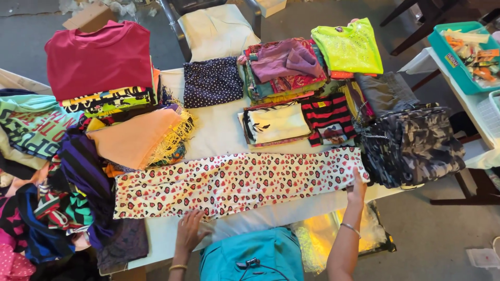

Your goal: Folding various items of clothing and organizing them on a packing table.

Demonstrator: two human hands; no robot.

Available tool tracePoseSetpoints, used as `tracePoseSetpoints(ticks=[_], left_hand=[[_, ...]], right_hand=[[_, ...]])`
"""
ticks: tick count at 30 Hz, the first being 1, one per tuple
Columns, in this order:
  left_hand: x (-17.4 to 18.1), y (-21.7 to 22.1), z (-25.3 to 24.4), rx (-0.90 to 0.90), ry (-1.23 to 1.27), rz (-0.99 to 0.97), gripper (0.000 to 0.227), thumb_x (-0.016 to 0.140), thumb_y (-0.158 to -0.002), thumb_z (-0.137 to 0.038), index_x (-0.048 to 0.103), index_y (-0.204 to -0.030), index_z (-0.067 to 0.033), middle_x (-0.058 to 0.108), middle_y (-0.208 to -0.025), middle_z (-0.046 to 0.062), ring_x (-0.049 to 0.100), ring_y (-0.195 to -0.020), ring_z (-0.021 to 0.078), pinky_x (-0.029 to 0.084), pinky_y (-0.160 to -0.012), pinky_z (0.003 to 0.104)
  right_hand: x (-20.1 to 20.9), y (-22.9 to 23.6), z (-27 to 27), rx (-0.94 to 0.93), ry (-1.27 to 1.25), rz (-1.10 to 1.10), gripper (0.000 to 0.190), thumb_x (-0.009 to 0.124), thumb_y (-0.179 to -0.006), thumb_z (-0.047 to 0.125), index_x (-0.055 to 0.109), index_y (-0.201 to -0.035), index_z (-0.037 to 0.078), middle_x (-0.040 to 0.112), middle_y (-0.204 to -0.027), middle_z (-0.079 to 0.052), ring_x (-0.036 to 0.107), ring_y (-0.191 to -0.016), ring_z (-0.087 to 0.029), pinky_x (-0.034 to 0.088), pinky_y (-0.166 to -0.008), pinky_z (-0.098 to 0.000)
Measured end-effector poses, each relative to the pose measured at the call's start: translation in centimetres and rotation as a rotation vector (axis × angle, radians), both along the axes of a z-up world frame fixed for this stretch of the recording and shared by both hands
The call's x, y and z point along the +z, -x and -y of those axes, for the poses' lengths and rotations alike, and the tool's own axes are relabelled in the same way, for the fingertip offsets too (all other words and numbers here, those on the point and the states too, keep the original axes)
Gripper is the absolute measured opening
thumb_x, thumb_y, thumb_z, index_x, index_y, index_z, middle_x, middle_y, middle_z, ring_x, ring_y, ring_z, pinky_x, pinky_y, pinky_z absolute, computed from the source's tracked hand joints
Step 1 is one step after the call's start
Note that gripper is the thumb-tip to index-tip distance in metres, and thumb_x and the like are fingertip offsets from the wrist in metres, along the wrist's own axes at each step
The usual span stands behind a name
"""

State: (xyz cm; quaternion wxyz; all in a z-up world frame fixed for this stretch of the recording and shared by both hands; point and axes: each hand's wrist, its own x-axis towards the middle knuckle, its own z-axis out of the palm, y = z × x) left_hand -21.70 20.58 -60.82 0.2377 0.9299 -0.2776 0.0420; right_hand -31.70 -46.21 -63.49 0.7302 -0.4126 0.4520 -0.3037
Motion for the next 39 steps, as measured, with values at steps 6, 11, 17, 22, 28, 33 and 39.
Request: tracePoseSetpoints(ticks=[6, 11, 17, 22, 28, 33, 39], left_hand=[[-4.3, -1.0, -0.6, 0.068, -0.265, 0.142, 0.027, 0.067, -0.09, -0.024, 0.066, -0.117, -0.0186, 0.067, -0.115, 0.001, 0.063, -0.112, 0.0202, 0.046, -0.095, 0.044], [-2.2, -0.4, -1.9, -0.002, -0.16, 0.193, 0.024, 0.064, -0.09, -0.017, 0.066, -0.114, -0.015, 0.068, -0.111, 0.002, 0.065, -0.107, 0.018, 0.045, -0.097, 0.045], [-5.5, 3.6, -2.9, -0.178, -0.143, 0.163, 0.027, 0.063, -0.09, -0.016, 0.066, -0.116, -0.0147, 0.068, -0.119, 0.003, 0.063, -0.114, 0.0185, 0.041, -0.105, 0.047], [-3.9, 4.6, -2.0, -0.145, -0.078, -0.034, 0.036, 0.069, -0.09, -0.04, 0.065, -0.117, -0.0162, 0.063, -0.126, 0.005, 0.056, -0.122, 0.0234, 0.041, -0.102, 0.046], [-0.3, 3.7, -0.8, -0.145, -0.092, -0.171, 0.045, 0.071, -0.086, -0.045, 0.065, -0.122, -0.0204, 0.061, -0.128, 0.005, 0.054, -0.12, 0.029, 0.044, -0.096, 0.046], [-2.3, 2.2, 0.7, -0.07, -0.094, -0.306, 0.048, 0.074, -0.084, -0.052, 0.064, -0.116, -0.0186, 0.059, -0.124, 0.008, 0.054, -0.117, 0.0319, 0.049, -0.092, 0.045], [-4.9, -0.3, 3.6, 0.021, -0.211, -0.536, 0.055, 0.079, -0.078, -0.057, 0.062, -0.104, -0.0116, 0.059, -0.114, 0.011, 0.06, -0.106, 0.0338, 0.052, -0.089, 0.048]], right_hand=[[-1.6, -3.7, 5.2, 0.06, 0.102, 0.162, 0.04, 0.079, -0.087, 0.003, 0.064, -0.124, 0.007, 0.072, -0.115, -0.007, 0.073, -0.101, -0.022, 0.06, -0.083, -0.0401], [6.9, -3.1, 6.2, 0.105, 0.129, 0.304, 0.04, 0.075, -0.09, -0.001, 0.065, -0.128, 0.008, 0.074, -0.118, -0.007, 0.074, -0.105, -0.021, 0.062, -0.09, -0.0381], [7.7, -0.3, 5.2, 0.057, 0.16, 0.05, 0.035, 0.073, -0.092, -0.002, 0.067, -0.125, 0.006, 0.072, -0.114, -0.006, 0.071, -0.1, -0.02, 0.058, -0.085, -0.0403], [-7.1, 1.6, 12.4, -0.019, 0.078, -0.233, 0.033, 0.073, -0.084, -0.005, 0.07, -0.116, 0.006, 0.072, -0.105, -0.004, 0.07, -0.09, -0.021, 0.057, -0.081, -0.0426], [-5.9, 0.7, 12.7, 0.022, 0.786, -0.812, 0.036, 0.082, -0.083, 0.017, 0.072, -0.114, 0.003, 0.07, -0.109, -0.016, 0.064, -0.1, -0.031, 0.05, -0.086, -0.0468], [0.0, -0.1, 8.8, 0.205, 1.028, -1.293, 0.034, 0.08, -0.086, 0.034, 0.077, -0.113, 0.014, 0.073, -0.108, -0.024, 0.068, -0.099, -0.046, 0.055, -0.079, -0.0581], [6.9, -2.6, -0.3, 0.264, 1.311, -1.1, 0.037, 0.073, -0.093, 0.039, 0.073, -0.121, 0.015, 0.075, -0.096, -0.021, 0.071, -0.088, -0.045, 0.056, -0.076, -0.0569]])
